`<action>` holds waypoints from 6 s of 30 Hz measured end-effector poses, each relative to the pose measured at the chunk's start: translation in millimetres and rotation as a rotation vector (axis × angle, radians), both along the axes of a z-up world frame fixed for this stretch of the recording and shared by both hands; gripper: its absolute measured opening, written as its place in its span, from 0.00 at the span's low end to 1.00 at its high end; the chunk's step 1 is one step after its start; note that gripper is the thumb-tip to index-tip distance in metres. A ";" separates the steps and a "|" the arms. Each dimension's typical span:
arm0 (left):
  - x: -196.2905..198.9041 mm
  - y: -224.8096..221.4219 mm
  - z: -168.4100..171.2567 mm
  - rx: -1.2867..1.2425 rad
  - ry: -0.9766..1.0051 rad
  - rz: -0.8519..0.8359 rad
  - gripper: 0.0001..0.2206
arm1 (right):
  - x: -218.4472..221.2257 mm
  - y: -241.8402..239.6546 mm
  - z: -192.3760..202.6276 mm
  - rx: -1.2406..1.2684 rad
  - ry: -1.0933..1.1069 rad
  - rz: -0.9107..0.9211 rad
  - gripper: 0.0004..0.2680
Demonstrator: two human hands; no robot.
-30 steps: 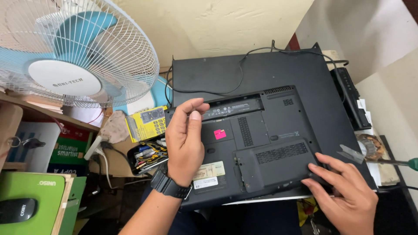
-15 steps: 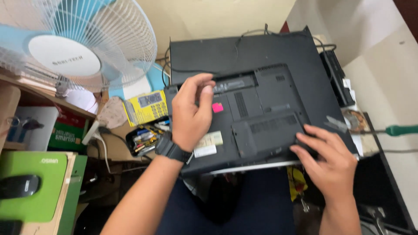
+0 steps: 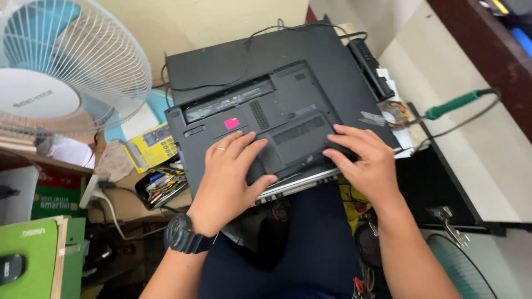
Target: The person is disassembling a laptop to remove and inspect internal components, specifically the battery and the hard drive.
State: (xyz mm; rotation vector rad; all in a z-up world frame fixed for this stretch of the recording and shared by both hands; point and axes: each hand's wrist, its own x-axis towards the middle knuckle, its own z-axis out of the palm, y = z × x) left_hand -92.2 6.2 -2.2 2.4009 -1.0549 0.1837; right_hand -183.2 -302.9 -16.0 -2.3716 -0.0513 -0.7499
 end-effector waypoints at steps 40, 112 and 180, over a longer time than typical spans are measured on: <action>-1.7 -44.1 70.7 -0.405 -0.480 -0.123 0.09 | -26.8 -55.8 -16.7 0.540 -0.054 -0.055 0.06; 1.2 65.4 -27.0 -0.328 0.037 0.660 0.07 | -16.1 1.8 -43.3 -0.109 -0.075 -0.043 0.19; 94.7 -175.5 39.1 0.529 0.199 -0.500 0.21 | -20.0 -11.2 -88.9 0.181 -0.139 -0.031 0.20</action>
